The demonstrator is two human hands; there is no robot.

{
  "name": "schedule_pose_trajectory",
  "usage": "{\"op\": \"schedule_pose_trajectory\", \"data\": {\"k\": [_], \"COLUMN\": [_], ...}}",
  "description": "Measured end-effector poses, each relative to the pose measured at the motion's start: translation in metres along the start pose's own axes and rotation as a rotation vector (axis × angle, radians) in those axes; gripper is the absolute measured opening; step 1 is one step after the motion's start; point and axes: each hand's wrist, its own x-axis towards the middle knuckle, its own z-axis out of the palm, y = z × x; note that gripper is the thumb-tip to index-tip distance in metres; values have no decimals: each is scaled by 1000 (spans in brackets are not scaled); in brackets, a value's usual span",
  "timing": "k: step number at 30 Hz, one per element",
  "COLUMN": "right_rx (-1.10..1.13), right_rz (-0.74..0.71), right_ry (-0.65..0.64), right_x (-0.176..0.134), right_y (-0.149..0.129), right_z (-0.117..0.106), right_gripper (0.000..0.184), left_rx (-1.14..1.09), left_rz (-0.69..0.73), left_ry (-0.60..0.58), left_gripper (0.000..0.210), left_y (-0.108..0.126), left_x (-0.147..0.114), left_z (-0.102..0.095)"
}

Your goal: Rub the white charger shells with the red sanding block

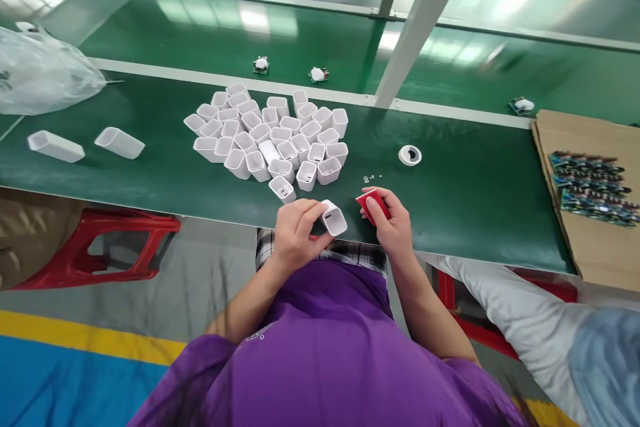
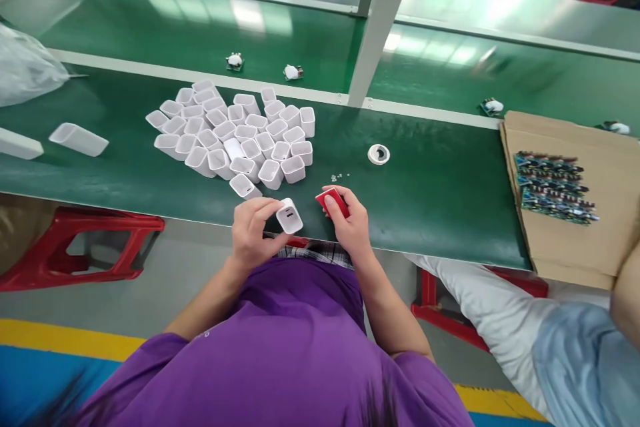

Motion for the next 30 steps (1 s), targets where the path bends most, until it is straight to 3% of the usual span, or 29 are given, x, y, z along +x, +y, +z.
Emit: {"op": "schedule_pose_trajectory", "data": {"k": [4,8,12,15,17,23,25,28,30], "right_rx": [107,61,-66,-137,-168,-185,-136,47,129], "right_rz": [33,-71,-294,-353,-331,-274,-183,42,94], "right_ry": [-46,-200,-269,-348,-357,-226,-216,-282,-390], "right_x": [0,-3,-4,-3,-3,13,25,34,29], "right_y": [-1,-6,-13,-16,-18,-21,-19,-18,-20], "right_z": [-3,-6,-2,4,9,22,19,7,-1], "right_gripper": [36,35,22,16,16,16,19,29,31], "left_rx": [-138,-119,-90,-94,-87,-63,-67,-72,-76], "left_rz": [-85,-186,-182,-181,-189,-183,-199,-237,-232], "left_ry": [-195,-310,-343,-325,-326,-343,-344,-355,-355], "left_gripper": [33,35,29,25,24,26,32,35,32], "left_y": [9,12,13,12,10,8,9,11,12], "left_x": [2,7,8,5,2,-1,1,2,2], "left_z": [8,12,11,12,14,16,15,14,14]}}
